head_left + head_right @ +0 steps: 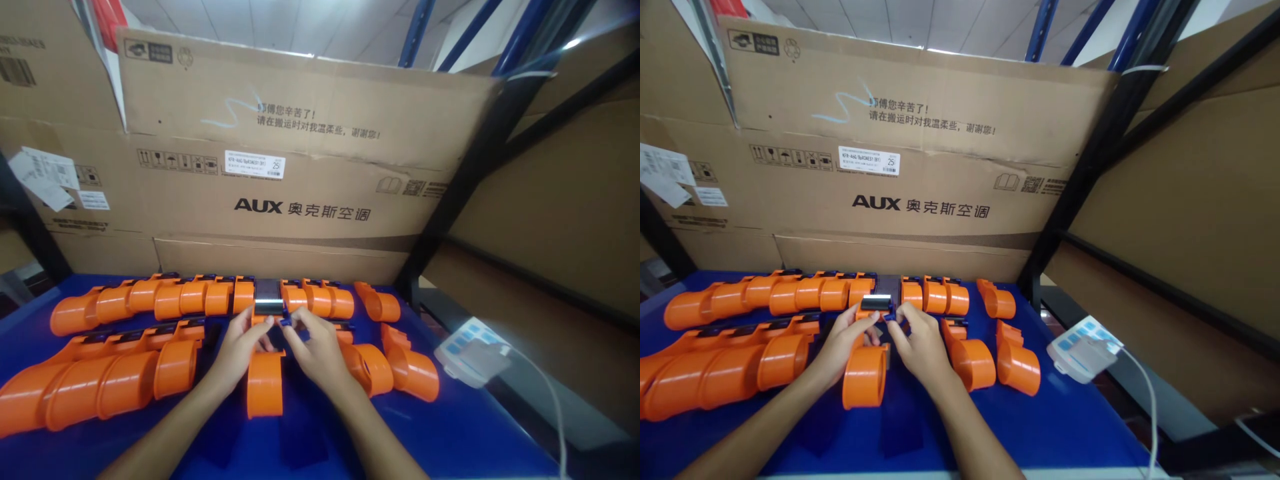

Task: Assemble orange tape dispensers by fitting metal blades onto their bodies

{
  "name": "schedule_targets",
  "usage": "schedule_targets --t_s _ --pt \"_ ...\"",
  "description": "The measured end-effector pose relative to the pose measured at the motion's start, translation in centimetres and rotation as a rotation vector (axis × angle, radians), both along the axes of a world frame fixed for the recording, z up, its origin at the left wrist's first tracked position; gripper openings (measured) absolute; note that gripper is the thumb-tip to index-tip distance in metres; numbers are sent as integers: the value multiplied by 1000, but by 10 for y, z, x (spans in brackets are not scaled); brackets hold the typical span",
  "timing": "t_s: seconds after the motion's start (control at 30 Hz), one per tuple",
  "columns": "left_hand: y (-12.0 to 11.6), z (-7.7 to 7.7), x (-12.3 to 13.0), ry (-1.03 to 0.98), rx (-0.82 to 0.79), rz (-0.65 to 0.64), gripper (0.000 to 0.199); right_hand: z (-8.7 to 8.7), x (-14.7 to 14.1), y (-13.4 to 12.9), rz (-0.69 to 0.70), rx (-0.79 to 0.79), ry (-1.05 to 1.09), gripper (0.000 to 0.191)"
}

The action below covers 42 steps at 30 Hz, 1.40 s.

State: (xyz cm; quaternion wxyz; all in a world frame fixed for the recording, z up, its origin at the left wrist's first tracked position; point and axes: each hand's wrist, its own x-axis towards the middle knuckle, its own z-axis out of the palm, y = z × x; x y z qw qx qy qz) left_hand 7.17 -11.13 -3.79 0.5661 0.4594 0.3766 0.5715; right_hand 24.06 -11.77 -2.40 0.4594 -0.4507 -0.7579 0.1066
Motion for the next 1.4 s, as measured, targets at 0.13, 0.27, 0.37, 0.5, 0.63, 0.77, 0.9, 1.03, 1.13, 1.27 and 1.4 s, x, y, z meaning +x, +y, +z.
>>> schedule_targets --t_s 0.13,0.27,0.37,0.5,0.63,0.77,0.9,1.03,1.13,1.27,1.4 --pt "0 1 -1 13 20 -1 35 0 0 0 9 -3 -3 18" --pt "0 0 -2 22 46 -16 31 -1 1 -1 7 -5 -8 20" --pt "0 0 -2 22 51 -24 31 -1 1 -1 4 -6 -20 19" --pt "0 -2 -1 38 65 -26 30 -2 2 1 13 -22 -56 21" --pt "0 -2 0 58 79 -22 30 -4 4 3 26 -38 -84 21" --pt "-1 -2 0 47 79 -26 31 -1 3 1 38 -35 -79 20" --pt "0 -1 -2 -29 35 -18 31 6 3 -2 126 15 -32 16" --pt "2 0 -3 -122 -45 -34 34 7 4 -2 181 16 103 15" --pt "4 0 -3 -183 -96 -86 56 3 3 1 159 -66 256 16" --pt "5 1 -4 -218 -159 -140 75 -1 -1 4 188 -185 470 15" --pt "2 6 -4 -205 -167 -204 80 2 0 4 353 -356 644 24"
